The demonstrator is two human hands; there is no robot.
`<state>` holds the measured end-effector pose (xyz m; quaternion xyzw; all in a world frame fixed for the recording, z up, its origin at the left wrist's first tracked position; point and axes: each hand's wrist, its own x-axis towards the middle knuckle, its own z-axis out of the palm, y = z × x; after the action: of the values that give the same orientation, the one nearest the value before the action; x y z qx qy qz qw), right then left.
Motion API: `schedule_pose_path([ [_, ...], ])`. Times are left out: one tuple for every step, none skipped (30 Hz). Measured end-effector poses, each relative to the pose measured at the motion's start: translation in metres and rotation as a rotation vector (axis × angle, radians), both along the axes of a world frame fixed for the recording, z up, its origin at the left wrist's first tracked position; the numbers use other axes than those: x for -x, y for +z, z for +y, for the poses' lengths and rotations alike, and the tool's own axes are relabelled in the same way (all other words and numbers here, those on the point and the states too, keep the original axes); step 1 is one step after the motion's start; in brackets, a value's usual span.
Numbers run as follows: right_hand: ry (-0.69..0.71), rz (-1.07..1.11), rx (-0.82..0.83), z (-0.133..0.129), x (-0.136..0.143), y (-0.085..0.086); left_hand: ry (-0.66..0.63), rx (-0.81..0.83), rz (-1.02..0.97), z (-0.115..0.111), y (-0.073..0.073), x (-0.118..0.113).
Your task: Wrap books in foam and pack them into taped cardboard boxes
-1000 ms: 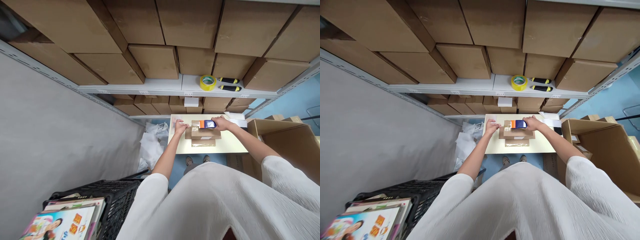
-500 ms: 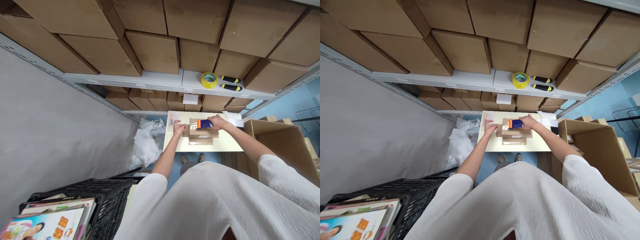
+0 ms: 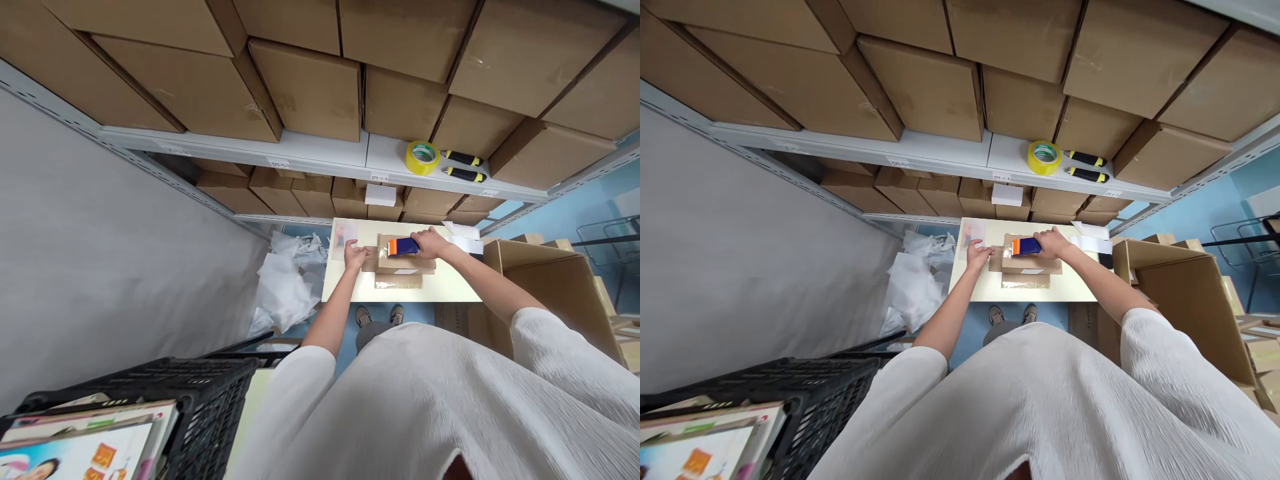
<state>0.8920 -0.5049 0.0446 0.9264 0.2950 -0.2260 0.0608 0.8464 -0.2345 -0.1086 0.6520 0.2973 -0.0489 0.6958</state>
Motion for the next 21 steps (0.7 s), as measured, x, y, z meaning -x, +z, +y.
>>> schedule_pose_path([
  [-0.001, 0.0, 0.003, 0.0, 0.0, 0.0, -0.002, -0.001, 0.017, -0.002, -0.002, 0.0],
  [-0.002, 0.0, 0.005, 0.0, 0.0, -0.001, -0.007, -0.001, 0.033, -0.004, -0.004, -0.001],
  [-0.004, -0.001, 0.006, 0.0, 0.0, -0.001, -0.012, 0.0, 0.047, -0.006, -0.006, -0.001],
  [-0.006, -0.002, 0.008, 0.0, 0.0, -0.002, -0.016, 0.003, 0.055, -0.008, -0.008, -0.001],
  [-0.009, -0.004, 0.009, 0.0, 0.0, -0.002, -0.018, 0.003, 0.056, -0.011, -0.009, -0.001],
  [-0.012, -0.004, 0.01, -0.001, 0.0, -0.003, -0.02, -0.006, 0.055, -0.014, -0.01, -0.001],
  [-0.014, -0.004, 0.009, -0.001, 0.0, -0.003, -0.022, -0.023, 0.055, -0.017, -0.01, 0.0],
  [-0.016, -0.003, 0.007, -0.001, 0.0, -0.004, -0.028, -0.047, 0.054, -0.02, -0.01, 0.0],
  [-0.018, -0.002, 0.004, -0.001, 0.0, -0.004, -0.036, -0.076, 0.051, -0.022, -0.009, 0.001],
  [-0.018, -0.001, 0.001, -0.001, 0.0, -0.005, -0.046, -0.106, 0.043, -0.025, -0.008, 0.003],
  [-0.019, -0.002, -0.001, -0.001, 0.0, -0.005, -0.054, -0.131, 0.03, -0.027, -0.006, 0.004],
  [-0.019, -0.003, 0.0, -0.001, 0.0, -0.006, -0.061, -0.146, 0.011, -0.03, -0.005, 0.006],
  [-0.018, -0.004, 0.001, -0.001, 0.0, -0.006, -0.065, -0.155, -0.011, -0.032, -0.003, 0.007],
  [-0.016, -0.004, 0.004, -0.001, 0.0, -0.006, -0.067, -0.162, -0.031, -0.034, -0.001, 0.008],
  [-0.015, -0.002, 0.006, -0.001, 0.0, -0.006, -0.069, -0.168, -0.043, -0.036, 0.0, 0.01],
  [-0.014, 0.0, 0.007, 0.0, 0.0, -0.006, -0.071, -0.175, -0.047, -0.038, 0.002, 0.011],
  [-0.014, 0.002, 0.007, 0.0, 0.0, -0.005, -0.077, -0.183, -0.044, -0.04, 0.003, 0.011],
  [-0.016, 0.003, 0.006, 0.001, 0.001, -0.005, -0.086, -0.191, -0.035, -0.041, 0.004, 0.012],
  [-0.017, 0.003, 0.005, 0.001, 0.001, -0.004, -0.095, -0.198, -0.024, -0.043, 0.004, 0.012],
  [-0.018, 0.001, 0.003, 0.002, 0.001, -0.003, -0.103, -0.203, -0.012, -0.043, 0.004, 0.012],
  [-0.019, -0.002, 0.003, 0.002, 0.002, -0.003, -0.107, -0.209, -0.001, -0.044, 0.003, 0.012],
])
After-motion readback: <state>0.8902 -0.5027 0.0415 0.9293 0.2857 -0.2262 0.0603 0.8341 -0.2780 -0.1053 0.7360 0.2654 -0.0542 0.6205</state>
